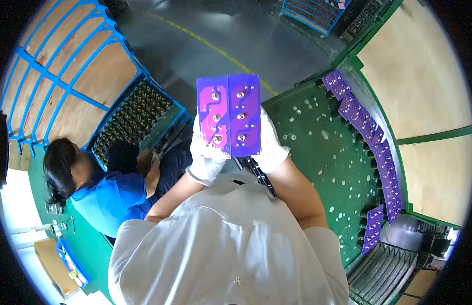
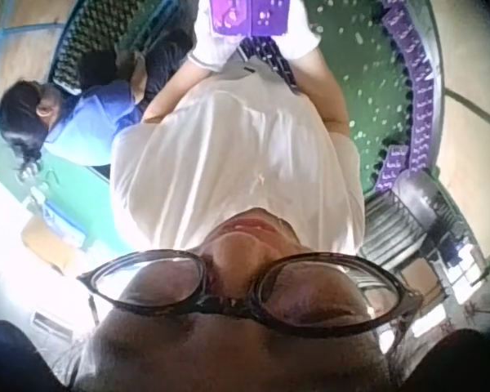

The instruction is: The person picks up purple circuit boards from a green table, holds them up to inspect both sides, and places them back down. The person repeats this process with multiple boards, occasionally stacking them or handing them to a coworker. The person wears white gloves throughout the task.

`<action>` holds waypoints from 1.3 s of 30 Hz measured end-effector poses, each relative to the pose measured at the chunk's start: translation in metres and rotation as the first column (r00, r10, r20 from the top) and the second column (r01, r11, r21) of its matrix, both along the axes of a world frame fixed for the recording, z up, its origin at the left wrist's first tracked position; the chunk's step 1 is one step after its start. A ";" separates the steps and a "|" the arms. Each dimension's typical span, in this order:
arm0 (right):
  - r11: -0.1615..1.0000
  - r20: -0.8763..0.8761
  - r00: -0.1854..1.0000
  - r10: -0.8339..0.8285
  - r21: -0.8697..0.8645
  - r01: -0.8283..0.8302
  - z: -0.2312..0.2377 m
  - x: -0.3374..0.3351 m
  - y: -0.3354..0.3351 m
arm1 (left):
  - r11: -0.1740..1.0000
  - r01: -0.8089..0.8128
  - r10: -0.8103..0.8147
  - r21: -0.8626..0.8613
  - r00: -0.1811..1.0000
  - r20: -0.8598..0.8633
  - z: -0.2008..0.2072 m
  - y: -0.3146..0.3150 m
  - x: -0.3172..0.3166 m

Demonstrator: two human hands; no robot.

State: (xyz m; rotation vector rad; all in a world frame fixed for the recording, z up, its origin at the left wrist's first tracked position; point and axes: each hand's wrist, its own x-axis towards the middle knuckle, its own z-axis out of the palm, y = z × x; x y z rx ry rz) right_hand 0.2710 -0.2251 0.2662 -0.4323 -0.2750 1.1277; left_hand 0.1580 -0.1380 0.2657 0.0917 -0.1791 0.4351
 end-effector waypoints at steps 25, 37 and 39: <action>0.961 -0.014 0.996 -0.085 -0.267 0.078 -0.004 -0.023 -0.004 | 0.998 -0.043 0.040 -0.048 0.997 -0.061 -0.009 -0.007 -0.027; 0.973 -0.083 0.996 -0.025 -0.229 0.005 -0.007 -0.025 0.012 | 0.995 -0.073 0.065 -0.073 0.992 -0.109 -0.033 0.010 -0.031; 0.974 -0.046 0.998 -0.031 -0.224 0.019 -0.007 -0.026 0.015 | 0.993 -0.111 0.117 0.043 0.977 -0.180 -0.033 0.013 -0.030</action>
